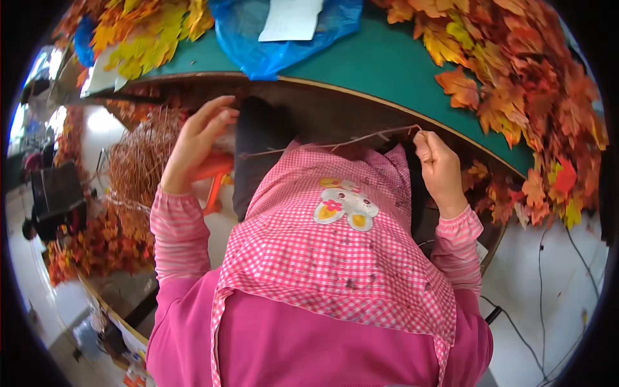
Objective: Assemble individual artificial maple leaves onto a plastic stem.
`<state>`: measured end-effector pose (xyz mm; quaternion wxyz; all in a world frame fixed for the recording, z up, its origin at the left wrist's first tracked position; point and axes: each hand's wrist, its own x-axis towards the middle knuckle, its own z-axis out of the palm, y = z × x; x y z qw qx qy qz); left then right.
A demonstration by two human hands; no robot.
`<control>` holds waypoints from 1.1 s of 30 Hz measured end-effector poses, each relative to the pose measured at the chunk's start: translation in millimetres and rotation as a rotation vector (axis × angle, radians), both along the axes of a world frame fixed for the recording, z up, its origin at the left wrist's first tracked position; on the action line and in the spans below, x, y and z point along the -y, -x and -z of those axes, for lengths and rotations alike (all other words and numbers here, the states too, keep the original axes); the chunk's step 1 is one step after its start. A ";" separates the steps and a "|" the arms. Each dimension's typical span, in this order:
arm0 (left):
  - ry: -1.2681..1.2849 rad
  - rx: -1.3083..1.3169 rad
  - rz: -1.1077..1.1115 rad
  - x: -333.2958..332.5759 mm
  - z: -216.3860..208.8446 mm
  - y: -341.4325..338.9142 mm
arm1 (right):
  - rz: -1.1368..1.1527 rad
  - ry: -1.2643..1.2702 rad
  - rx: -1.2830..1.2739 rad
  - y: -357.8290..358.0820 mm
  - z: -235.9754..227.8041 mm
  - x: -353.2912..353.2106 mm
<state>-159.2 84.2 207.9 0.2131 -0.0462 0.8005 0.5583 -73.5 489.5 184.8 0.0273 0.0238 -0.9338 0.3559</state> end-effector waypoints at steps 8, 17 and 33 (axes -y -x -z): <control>-0.018 -0.223 0.529 -90.4 -1.3 -7.7 | 0.074 0.204 -0.077 -8.1 -16.0 -3.2; -0.317 -0.826 0.619 -196.9 -4.8 -20.0 | -0.181 1.405 0.045 45.4 -76.4 27.8; -0.809 -0.668 -0.404 -9.4 -56.9 57.5 | -0.669 0.746 0.801 15.1 1.6 41.9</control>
